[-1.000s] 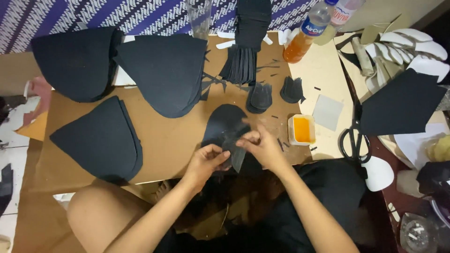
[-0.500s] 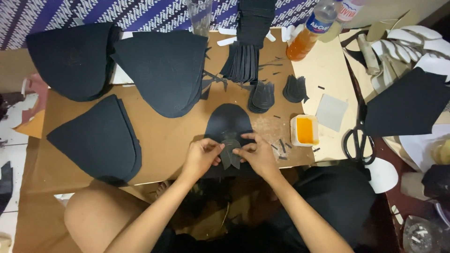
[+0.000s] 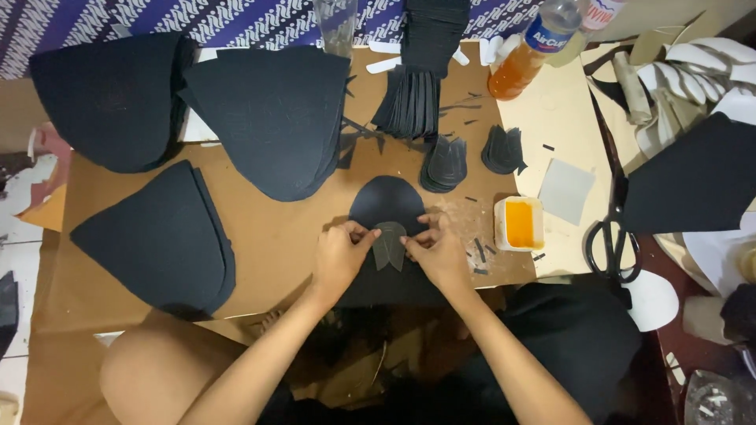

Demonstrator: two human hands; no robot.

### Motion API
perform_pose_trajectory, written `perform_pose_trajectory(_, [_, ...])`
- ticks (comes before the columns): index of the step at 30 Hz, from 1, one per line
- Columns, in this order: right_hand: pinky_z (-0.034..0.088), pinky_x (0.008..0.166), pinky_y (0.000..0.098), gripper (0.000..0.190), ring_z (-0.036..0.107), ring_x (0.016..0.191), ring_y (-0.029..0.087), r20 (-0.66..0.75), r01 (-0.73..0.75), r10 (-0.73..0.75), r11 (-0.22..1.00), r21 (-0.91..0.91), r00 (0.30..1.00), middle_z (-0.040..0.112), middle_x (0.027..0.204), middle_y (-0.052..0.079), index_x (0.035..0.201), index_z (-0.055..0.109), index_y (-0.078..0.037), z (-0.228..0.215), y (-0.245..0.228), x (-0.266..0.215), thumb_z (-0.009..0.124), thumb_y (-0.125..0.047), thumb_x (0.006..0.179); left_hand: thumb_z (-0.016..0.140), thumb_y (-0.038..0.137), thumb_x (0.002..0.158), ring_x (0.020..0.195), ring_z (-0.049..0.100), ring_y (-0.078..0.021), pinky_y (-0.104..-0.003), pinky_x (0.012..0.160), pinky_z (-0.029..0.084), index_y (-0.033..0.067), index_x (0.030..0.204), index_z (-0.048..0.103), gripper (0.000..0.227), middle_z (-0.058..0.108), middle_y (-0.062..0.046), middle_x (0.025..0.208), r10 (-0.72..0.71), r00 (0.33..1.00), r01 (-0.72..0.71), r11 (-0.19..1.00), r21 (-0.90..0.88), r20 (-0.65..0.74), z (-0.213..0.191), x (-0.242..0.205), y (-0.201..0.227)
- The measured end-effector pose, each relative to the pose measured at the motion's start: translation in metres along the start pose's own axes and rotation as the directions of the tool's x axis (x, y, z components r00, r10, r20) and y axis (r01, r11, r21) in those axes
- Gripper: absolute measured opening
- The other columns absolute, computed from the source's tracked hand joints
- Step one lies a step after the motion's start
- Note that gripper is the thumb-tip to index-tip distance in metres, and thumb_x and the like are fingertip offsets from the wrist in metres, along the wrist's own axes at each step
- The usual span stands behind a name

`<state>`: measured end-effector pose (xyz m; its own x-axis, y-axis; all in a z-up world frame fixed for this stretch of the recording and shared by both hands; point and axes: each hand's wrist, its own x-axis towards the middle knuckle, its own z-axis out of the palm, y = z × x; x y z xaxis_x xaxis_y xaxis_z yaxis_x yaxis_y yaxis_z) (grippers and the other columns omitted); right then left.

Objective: The person sits at a table and assembles black shoe parts by hand. They repeatedly pick up a larger sole piece and a smaller insole piece, align them, and press them together firmly. The person handles multiple pairs of these parts, stacking the completed assemblies on the table.

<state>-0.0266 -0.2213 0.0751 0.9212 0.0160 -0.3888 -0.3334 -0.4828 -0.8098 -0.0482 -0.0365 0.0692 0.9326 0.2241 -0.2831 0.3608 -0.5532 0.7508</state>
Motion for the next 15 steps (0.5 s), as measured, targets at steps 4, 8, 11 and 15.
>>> perform_pose_trajectory(4, [0.058, 0.069, 0.0331, 0.044, 0.076, 0.069, 0.023, -0.018, -0.016, 0.016, 0.999, -0.047, 1.0, 0.079, 0.085, 0.013, 0.117, 0.058, -0.009, -0.001, -0.004, -0.001, 0.08, -0.019, 0.08, 0.077, 0.026, 0.09, 0.075, 0.075, -0.0335, -0.037, 0.058, 0.057, 0.0015, 0.09, 0.077, 0.024, 0.077, -0.018, 0.08, -0.001, 1.0, 0.001, 1.0, 0.003, 0.002, 0.004, 0.002, -0.004])
perform_pose_trajectory(8, [0.058, 0.069, 0.0351, 0.046, 0.077, 0.075, 0.026, -0.04, -0.044, 0.041, 0.995, -0.094, 0.998, 0.079, 0.086, 0.013, 0.117, 0.06, -0.009, 0.0, -0.006, 0.0, 0.081, -0.02, 0.078, 0.078, 0.028, 0.089, 0.075, 0.075, -0.033, -0.037, 0.057, 0.056, 0.0022, 0.088, 0.078, 0.026, 0.077, -0.017, 0.079, -0.036, 0.999, 0.036, 0.999, 0.01, 0.001, 0.003, 0.001, -0.002])
perform_pose_trajectory(11, [0.058, 0.07, 0.0371, 0.046, 0.077, 0.078, 0.029, -0.046, -0.053, 0.05, 0.996, -0.066, 0.998, 0.079, 0.088, 0.016, 0.117, 0.06, -0.007, 0.0, -0.008, -0.001, 0.08, -0.019, 0.078, 0.078, 0.029, 0.089, 0.073, 0.075, -0.0321, -0.036, 0.055, 0.055, 0.0034, 0.087, 0.078, 0.026, 0.077, -0.016, 0.078, -0.035, 0.999, 0.035, 0.999, 0.01, -0.008, 0.006, 0.004, -0.007])
perform_pose_trajectory(15, [0.059, 0.069, 0.0387, 0.042, 0.077, 0.077, 0.03, -0.073, -0.053, 0.05, 0.998, -0.036, 0.996, 0.079, 0.089, 0.019, 0.115, 0.059, -0.005, 0.001, -0.013, -0.006, 0.079, -0.017, 0.079, 0.077, 0.031, 0.09, 0.07, 0.075, -0.0292, -0.034, 0.054, 0.055, 0.0055, 0.086, 0.078, 0.026, 0.077, -0.014, 0.076, -0.027, 0.999, 0.028, 0.999, 0.031, -0.028, 0.005, 0.002, -0.004])
